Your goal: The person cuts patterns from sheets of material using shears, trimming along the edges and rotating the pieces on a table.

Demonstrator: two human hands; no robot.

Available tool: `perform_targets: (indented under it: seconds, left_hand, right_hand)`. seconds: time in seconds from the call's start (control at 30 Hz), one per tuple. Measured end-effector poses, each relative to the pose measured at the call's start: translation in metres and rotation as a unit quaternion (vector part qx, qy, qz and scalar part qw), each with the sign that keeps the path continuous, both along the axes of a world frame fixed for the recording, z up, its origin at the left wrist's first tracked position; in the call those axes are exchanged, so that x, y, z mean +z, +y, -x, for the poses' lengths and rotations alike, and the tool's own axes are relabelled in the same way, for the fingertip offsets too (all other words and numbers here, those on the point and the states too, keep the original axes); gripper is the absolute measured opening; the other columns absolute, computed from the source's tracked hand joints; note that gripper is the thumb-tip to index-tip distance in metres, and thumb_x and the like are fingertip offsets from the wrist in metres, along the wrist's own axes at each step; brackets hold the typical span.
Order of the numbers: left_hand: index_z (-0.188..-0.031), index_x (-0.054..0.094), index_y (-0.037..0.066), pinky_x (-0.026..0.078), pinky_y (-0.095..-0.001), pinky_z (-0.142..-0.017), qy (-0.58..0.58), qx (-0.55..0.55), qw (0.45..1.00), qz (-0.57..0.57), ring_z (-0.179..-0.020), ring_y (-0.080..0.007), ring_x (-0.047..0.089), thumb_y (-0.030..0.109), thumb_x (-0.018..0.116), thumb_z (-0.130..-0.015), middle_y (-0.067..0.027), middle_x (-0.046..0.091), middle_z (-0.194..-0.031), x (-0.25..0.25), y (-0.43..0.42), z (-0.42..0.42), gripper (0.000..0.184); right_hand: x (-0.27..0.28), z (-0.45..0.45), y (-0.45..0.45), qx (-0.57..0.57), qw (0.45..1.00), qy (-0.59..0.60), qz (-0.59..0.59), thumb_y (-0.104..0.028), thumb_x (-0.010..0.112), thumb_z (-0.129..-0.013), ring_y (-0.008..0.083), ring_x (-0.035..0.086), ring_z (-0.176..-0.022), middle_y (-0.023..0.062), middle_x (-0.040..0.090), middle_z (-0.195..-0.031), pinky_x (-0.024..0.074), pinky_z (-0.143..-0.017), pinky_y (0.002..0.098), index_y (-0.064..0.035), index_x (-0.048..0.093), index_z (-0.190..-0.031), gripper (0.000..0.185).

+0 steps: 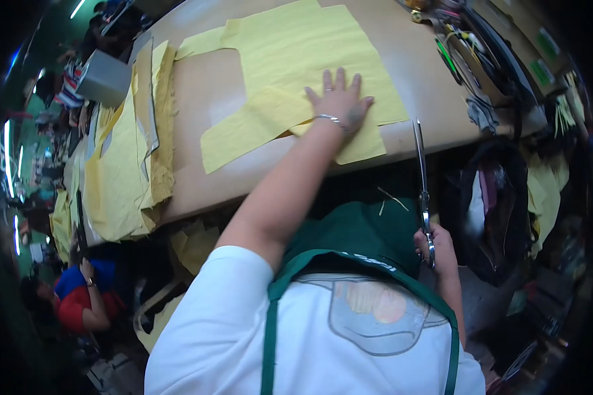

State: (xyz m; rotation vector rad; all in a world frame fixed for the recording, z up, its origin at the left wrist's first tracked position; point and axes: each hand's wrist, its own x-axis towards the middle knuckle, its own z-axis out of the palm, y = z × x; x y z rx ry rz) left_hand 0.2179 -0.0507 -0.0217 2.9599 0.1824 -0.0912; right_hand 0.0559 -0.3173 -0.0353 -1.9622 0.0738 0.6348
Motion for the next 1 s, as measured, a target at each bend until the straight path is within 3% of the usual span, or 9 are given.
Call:
perform_targets:
  seconds: [0.1, 0.33, 0.47, 0.6, 0.7, 0.8, 0.93, 0.97, 1.0]
  left_hand:
    - [-0.134, 0.025, 0.019, 0.015, -0.0623, -0.096, -0.070, -0.023, 0.997, 0.028, -0.131, -0.0309, 0.010, 0.047, 0.031, -0.086, -0.0108, 0.015, -0.141, -0.014, -0.015, 0.000, 0.056]
    - [-0.134, 0.024, 0.023, 0.015, -0.0646, -0.094, -0.010, 0.011, 1.000, 0.026, -0.131, -0.0313, 0.010, 0.054, 0.031, -0.084, -0.0092, 0.014, -0.142, -0.001, 0.006, 0.048, 0.059]
    - [-0.135, 0.022, 0.026, 0.013, -0.0660, -0.094, 0.034, 0.081, 0.996, 0.012, -0.130, -0.0335, 0.008, 0.062, 0.030, -0.080, -0.0084, 0.012, -0.142, 0.002, 0.048, 0.074, 0.066]
    - [-0.136, 0.019, 0.021, 0.013, -0.0658, -0.094, 0.113, 0.199, 0.970, -0.088, -0.131, -0.0313, 0.006, 0.070, 0.038, -0.072, -0.0056, 0.011, -0.143, 0.019, 0.079, 0.107, 0.083]
    - [-0.136, 0.019, 0.018, 0.012, -0.0651, -0.095, 0.028, -0.040, 0.989, -0.142, -0.132, -0.0296, 0.003, 0.070, 0.046, -0.066, -0.0044, 0.009, -0.143, 0.041, 0.053, 0.113, 0.091]
    - [-0.136, 0.017, 0.019, 0.011, -0.0644, -0.096, 0.059, -0.213, 0.970, -0.106, -0.132, -0.0279, 0.001, 0.067, 0.054, -0.062, -0.0036, 0.008, -0.143, 0.045, 0.027, 0.100, 0.096]
    - [-0.136, 0.017, 0.015, 0.016, -0.0638, -0.095, 0.103, -0.242, 0.960, -0.093, -0.131, -0.0319, 0.003, 0.051, 0.064, -0.063, -0.0053, 0.008, -0.143, 0.019, 0.026, 0.084, 0.094]
    - [-0.135, 0.018, 0.013, 0.019, -0.0643, -0.094, 0.082, -0.242, 0.965, -0.064, -0.131, -0.0338, 0.005, 0.040, 0.059, -0.074, -0.0077, 0.009, -0.142, 0.016, 0.025, 0.087, 0.078]
    - [-0.135, 0.018, 0.013, 0.019, -0.0645, -0.093, 0.074, -0.235, 0.968, -0.048, -0.131, -0.0339, 0.005, 0.036, 0.056, -0.077, -0.0079, 0.009, -0.142, 0.013, 0.022, 0.091, 0.072]
  right_hand:
    - [0.006, 0.003, -0.001, 0.017, 1.000, -0.006, 0.024, -0.051, 0.067, -0.068, 0.0082, 0.048, -0.052, -0.0001, 0.049, -0.056, 0.0390, -0.049, 0.0226, -0.0023, 0.052, -0.075, 0.051]
    - [-0.004, 0.014, -0.010, 0.014, 0.997, 0.072, -0.023, -0.049, 0.066, -0.070, 0.0058, 0.047, -0.049, -0.0006, 0.050, -0.057, 0.0372, -0.045, 0.0212, -0.0030, 0.052, -0.077, 0.048]
    - [0.001, 0.004, -0.006, 0.041, 0.998, 0.035, 0.030, -0.046, 0.067, -0.069, 0.0121, 0.050, -0.052, 0.0046, 0.053, -0.059, 0.0404, -0.050, 0.0265, -0.0016, 0.053, -0.074, 0.047]
    - [0.004, -0.003, -0.004, 0.064, 0.994, 0.036, 0.082, -0.048, 0.068, -0.067, 0.0213, 0.053, -0.058, 0.0106, 0.054, -0.061, 0.0428, -0.058, 0.0326, 0.0001, 0.054, -0.071, 0.050]
    - [0.005, -0.005, -0.004, 0.073, 0.993, 0.052, 0.073, -0.052, 0.069, -0.063, 0.0201, 0.053, -0.057, 0.0095, 0.054, -0.060, 0.0432, -0.058, 0.0321, -0.0005, 0.054, -0.071, 0.054]
    - [0.013, -0.008, -0.002, 0.076, 0.992, 0.062, 0.077, -0.053, 0.069, -0.062, 0.0192, 0.053, -0.058, 0.0090, 0.054, -0.060, 0.0434, -0.058, 0.0322, -0.0002, 0.054, -0.072, 0.056]
    - [0.018, -0.006, -0.003, 0.081, 0.992, 0.061, 0.076, -0.052, 0.070, -0.062, 0.0183, 0.053, -0.058, 0.0088, 0.054, -0.061, 0.0434, -0.057, 0.0313, -0.0002, 0.054, -0.072, 0.055]
    - [0.019, -0.004, -0.004, 0.082, 0.992, 0.064, 0.072, -0.051, 0.070, -0.063, 0.0181, 0.053, -0.058, 0.0087, 0.054, -0.061, 0.0434, -0.057, 0.0310, -0.0003, 0.054, -0.072, 0.054]
    - [0.020, -0.002, -0.005, 0.084, 0.992, 0.068, 0.068, -0.051, 0.070, -0.063, 0.0178, 0.053, -0.058, 0.0087, 0.054, -0.061, 0.0434, -0.057, 0.0308, -0.0003, 0.055, -0.073, 0.054]
